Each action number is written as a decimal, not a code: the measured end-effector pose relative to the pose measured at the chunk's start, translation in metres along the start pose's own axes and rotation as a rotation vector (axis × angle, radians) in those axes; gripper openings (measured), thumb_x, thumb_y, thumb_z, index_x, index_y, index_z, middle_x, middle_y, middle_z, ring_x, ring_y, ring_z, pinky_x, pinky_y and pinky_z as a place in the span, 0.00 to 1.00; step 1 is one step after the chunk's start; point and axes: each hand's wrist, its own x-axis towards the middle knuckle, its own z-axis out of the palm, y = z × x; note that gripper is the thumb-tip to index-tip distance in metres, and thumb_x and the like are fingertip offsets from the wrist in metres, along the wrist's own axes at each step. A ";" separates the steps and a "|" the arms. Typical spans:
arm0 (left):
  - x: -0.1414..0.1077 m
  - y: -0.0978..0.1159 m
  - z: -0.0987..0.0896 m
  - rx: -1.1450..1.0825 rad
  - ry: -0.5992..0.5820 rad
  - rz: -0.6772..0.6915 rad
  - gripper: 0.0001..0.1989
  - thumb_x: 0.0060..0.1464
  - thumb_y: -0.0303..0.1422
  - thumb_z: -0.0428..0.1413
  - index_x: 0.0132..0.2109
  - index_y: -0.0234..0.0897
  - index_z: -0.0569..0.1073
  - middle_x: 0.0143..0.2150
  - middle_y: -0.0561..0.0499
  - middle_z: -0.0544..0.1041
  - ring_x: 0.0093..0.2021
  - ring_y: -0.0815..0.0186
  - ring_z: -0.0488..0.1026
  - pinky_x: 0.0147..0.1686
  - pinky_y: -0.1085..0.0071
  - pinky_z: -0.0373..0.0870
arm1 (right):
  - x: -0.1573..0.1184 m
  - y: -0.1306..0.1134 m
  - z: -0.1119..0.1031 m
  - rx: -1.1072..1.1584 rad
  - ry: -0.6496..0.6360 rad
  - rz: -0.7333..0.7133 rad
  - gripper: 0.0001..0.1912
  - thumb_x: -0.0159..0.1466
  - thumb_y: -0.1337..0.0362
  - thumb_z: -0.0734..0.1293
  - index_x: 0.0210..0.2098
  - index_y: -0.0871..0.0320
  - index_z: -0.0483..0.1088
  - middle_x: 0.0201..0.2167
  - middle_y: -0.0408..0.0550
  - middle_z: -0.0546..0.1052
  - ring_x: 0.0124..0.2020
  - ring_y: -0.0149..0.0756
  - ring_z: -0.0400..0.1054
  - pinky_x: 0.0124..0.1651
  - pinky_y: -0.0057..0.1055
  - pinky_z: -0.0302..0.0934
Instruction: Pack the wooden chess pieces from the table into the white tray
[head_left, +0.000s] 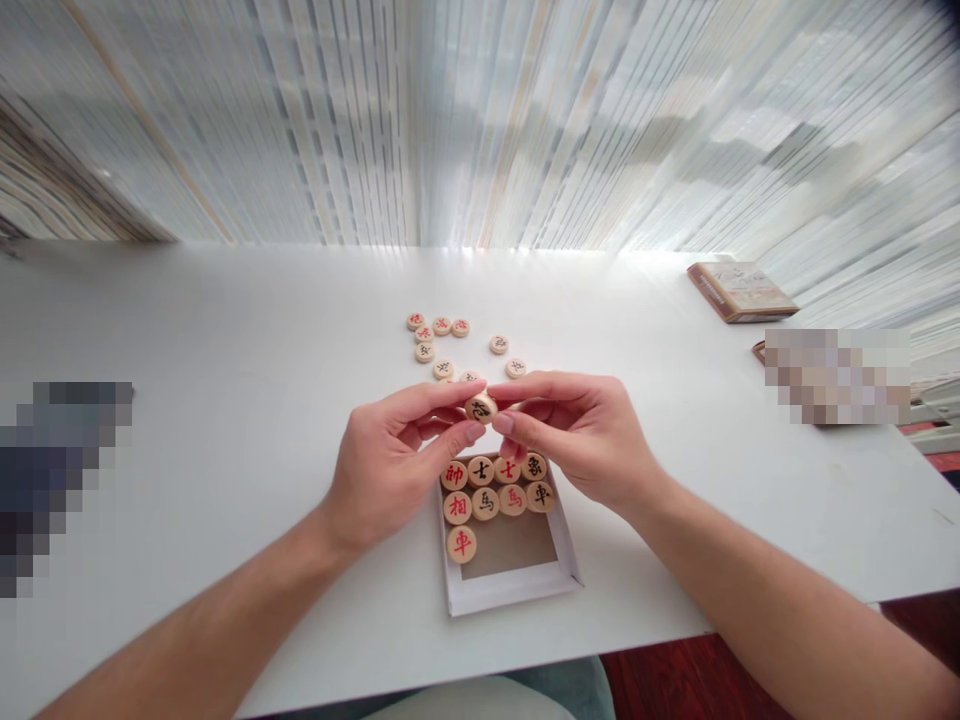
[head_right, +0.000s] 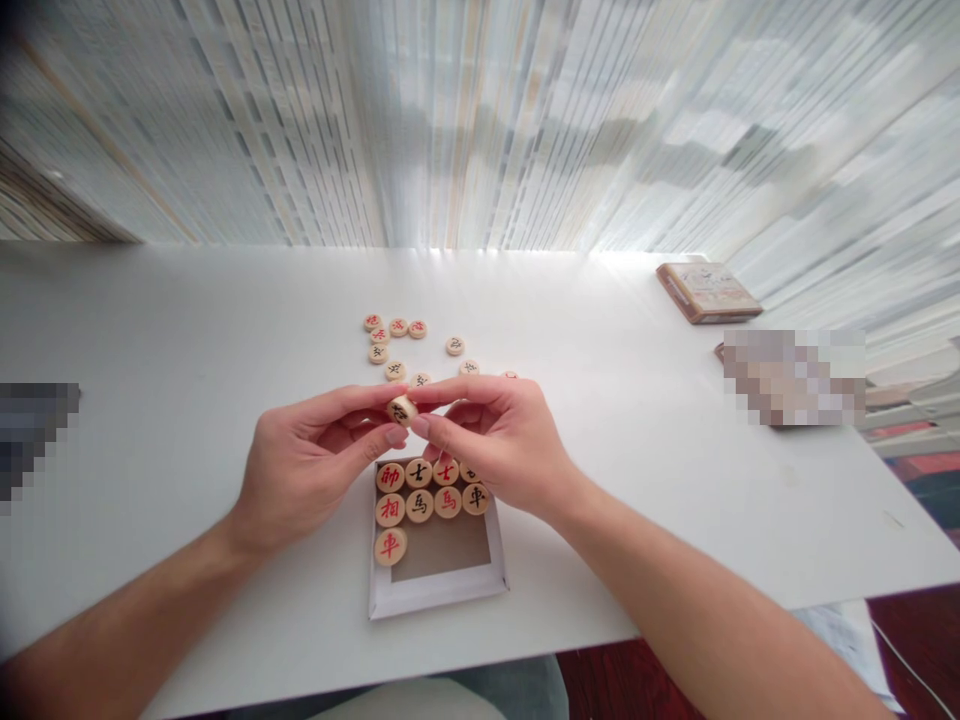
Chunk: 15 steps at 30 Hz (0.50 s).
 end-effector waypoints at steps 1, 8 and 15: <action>0.000 0.000 0.000 0.002 -0.002 0.001 0.15 0.58 0.25 0.71 0.51 0.42 0.89 0.46 0.51 0.90 0.42 0.65 0.88 0.47 0.74 0.88 | 0.000 0.000 0.000 -0.005 0.001 -0.008 0.17 0.57 0.70 0.86 0.44 0.48 0.89 0.31 0.43 0.87 0.25 0.30 0.81 0.30 0.22 0.78; 0.000 -0.001 0.000 0.014 -0.015 0.017 0.17 0.58 0.25 0.71 0.53 0.43 0.88 0.47 0.50 0.90 0.42 0.66 0.88 0.48 0.73 0.87 | -0.001 -0.002 0.002 -0.021 0.011 -0.030 0.17 0.56 0.70 0.86 0.44 0.49 0.89 0.33 0.44 0.88 0.25 0.31 0.80 0.30 0.24 0.79; 0.000 0.001 0.001 0.034 -0.027 0.011 0.16 0.59 0.29 0.72 0.54 0.40 0.88 0.48 0.47 0.90 0.41 0.63 0.87 0.45 0.69 0.88 | -0.002 -0.003 0.001 -0.060 0.027 -0.016 0.16 0.57 0.68 0.86 0.43 0.49 0.89 0.33 0.45 0.87 0.25 0.32 0.79 0.29 0.28 0.78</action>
